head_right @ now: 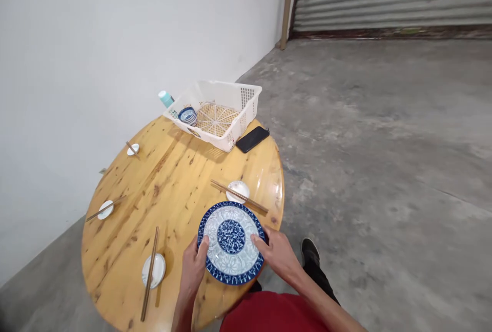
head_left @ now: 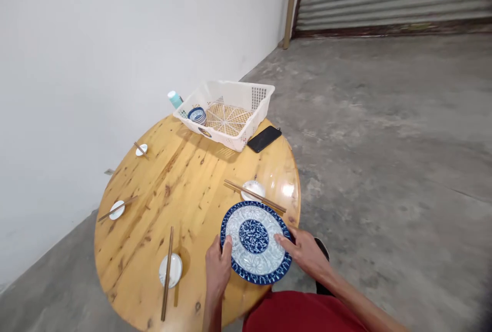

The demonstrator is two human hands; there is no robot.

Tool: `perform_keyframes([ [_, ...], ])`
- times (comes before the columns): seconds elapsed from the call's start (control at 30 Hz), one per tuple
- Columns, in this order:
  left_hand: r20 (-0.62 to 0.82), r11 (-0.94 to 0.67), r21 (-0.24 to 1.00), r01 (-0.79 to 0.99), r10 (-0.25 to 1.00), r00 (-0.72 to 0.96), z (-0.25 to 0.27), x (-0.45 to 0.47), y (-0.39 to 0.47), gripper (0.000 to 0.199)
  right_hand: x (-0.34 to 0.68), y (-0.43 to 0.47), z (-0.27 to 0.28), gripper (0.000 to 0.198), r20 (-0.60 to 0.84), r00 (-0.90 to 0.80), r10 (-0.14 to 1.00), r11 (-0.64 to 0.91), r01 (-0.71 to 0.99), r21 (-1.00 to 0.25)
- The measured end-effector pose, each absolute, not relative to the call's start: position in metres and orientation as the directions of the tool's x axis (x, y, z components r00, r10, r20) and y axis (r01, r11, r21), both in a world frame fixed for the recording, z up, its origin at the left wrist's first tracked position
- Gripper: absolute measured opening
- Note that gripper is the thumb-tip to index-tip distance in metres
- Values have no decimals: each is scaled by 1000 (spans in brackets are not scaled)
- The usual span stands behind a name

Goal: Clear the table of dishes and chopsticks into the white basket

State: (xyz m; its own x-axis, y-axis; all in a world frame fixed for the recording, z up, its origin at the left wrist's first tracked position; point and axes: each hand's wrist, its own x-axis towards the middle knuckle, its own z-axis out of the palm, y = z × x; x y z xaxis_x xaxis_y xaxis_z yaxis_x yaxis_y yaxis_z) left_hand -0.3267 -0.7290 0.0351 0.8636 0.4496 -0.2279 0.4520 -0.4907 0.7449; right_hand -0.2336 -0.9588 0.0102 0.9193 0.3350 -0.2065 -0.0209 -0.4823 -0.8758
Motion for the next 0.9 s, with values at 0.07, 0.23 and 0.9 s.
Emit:
perform_keyframes([
  [0.07,-216,-485,762,430,435,874,44,-310,-766,49,-218,-996,24,48,-228,910,347,-473,-40,-880],
  [0.23,-227,-349,861,370,387,894,51,-263,-871,49,-178,-1100,52,52,-223,937,270,-603,-15,-798],
  [0.9,-181,-382,859,341,396,900,94,-105,-949,43,10,-1189,105,52,-274,918,285,-624,-39,-780],
])
